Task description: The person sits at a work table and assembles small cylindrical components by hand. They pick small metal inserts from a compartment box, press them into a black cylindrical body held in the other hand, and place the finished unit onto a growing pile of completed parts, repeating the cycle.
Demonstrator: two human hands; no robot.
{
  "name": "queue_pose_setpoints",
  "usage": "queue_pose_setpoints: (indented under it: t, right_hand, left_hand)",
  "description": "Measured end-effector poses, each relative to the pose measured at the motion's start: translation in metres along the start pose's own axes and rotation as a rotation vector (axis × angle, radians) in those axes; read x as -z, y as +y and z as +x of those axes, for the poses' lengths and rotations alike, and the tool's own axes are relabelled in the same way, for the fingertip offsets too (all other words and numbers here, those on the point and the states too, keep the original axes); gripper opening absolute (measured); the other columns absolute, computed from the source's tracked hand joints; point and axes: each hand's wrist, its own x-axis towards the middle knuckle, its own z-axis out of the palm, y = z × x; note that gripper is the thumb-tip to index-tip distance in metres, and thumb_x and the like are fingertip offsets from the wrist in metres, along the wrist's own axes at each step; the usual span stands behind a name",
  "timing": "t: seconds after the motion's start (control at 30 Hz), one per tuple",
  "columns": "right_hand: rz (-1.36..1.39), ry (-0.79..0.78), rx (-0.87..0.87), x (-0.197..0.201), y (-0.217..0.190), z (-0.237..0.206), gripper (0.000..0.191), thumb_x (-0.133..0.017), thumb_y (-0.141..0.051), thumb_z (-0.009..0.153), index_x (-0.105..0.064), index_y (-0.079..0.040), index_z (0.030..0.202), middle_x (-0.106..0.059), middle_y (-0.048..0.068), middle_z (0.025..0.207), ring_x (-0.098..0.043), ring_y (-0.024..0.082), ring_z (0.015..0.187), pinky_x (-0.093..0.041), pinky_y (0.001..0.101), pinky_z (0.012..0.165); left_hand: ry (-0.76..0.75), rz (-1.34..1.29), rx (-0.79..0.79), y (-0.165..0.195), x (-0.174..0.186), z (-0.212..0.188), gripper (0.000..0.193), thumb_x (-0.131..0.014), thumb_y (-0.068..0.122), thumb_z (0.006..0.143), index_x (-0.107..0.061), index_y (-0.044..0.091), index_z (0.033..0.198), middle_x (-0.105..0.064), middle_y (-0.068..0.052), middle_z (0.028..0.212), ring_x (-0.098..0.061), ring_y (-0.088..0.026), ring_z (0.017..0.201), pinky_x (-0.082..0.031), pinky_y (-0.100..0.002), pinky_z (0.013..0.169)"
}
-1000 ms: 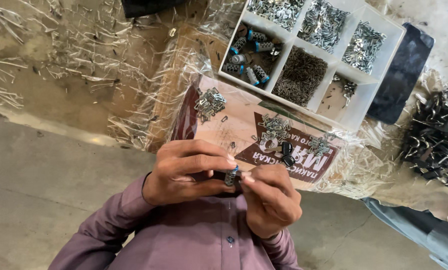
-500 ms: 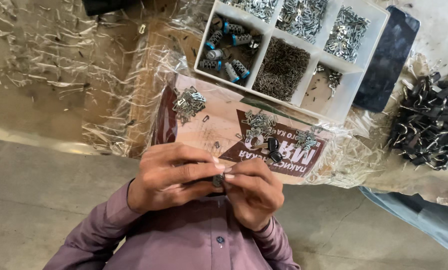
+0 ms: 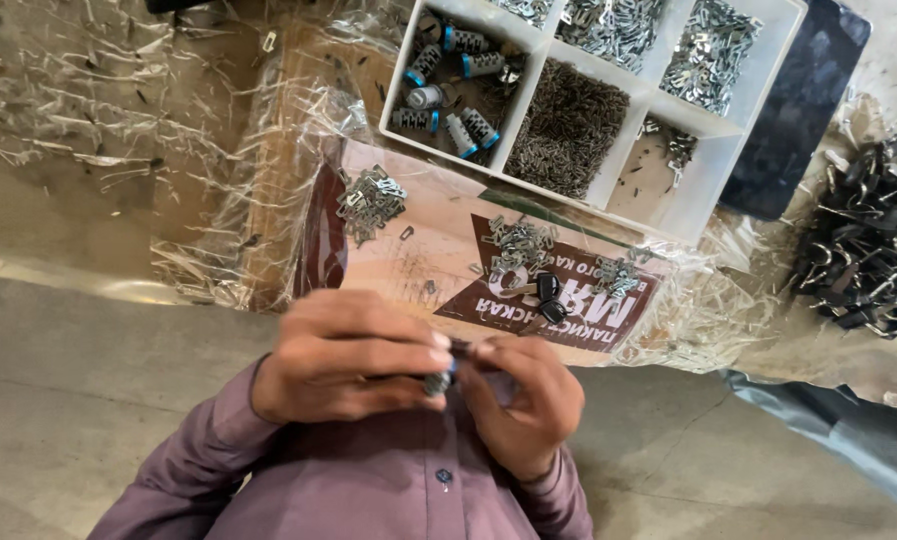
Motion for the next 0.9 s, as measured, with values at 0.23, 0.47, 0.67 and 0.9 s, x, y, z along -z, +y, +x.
queue_pose_setpoints:
  t: [0.23,0.47,0.67,0.9]
  right_hand:
    - [-0.641,-0.072,0.319,-0.017,-0.011,0.022,0.042,-0.090,-0.022,0.083,-0.074,-0.006,0.118,-0.063,0.005,0.098,-0.060,0.022,0.082,-0.050,0.0360,0.074]
    - [-0.726,-0.121,0.358,-0.023,-0.004,0.028,0.053,-0.092,-0.032,0.082,-0.074,-0.011,0.127,-0.056,0.003,0.099,-0.057,0.018,0.081,-0.050,0.0342,0.072]
    - [-0.709,-0.065,0.357,-0.023,0.001,0.023,0.056,-0.091,-0.031,0.085,-0.069,-0.005,0.130,-0.060,0.006,0.104,-0.062,0.021,0.089,-0.053,0.0362,0.079]
    - [-0.713,-0.005,0.211,-0.027,-0.013,0.020,0.073,-0.091,-0.036,0.082,-0.061,0.002,0.137,-0.060,0.010,0.104,-0.062,0.026,0.091,-0.054,0.0389,0.080]
  left_hand:
    - [0.183,0.135,0.062,0.002,0.031,-0.002,0.038,-0.095,0.020,0.079,-0.075,0.009,0.108,-0.074,-0.007,0.104,-0.071,-0.014,0.077,-0.054,-0.027,0.065]
    - [0.155,0.146,0.035,0.005,0.026,-0.002,0.040,-0.095,0.022,0.079,-0.074,0.011,0.111,-0.074,-0.006,0.105,-0.072,-0.015,0.079,-0.056,-0.028,0.066]
    - [0.145,0.138,0.053,0.002,0.024,-0.004,0.042,-0.096,0.023,0.077,-0.075,0.011,0.111,-0.074,-0.005,0.104,-0.071,-0.015,0.077,-0.054,-0.028,0.064]
    - [0.154,0.145,0.062,0.003,0.026,-0.005,0.042,-0.096,0.023,0.076,-0.075,0.012,0.111,-0.074,-0.005,0.104,-0.070,-0.014,0.076,-0.053,-0.028,0.063]
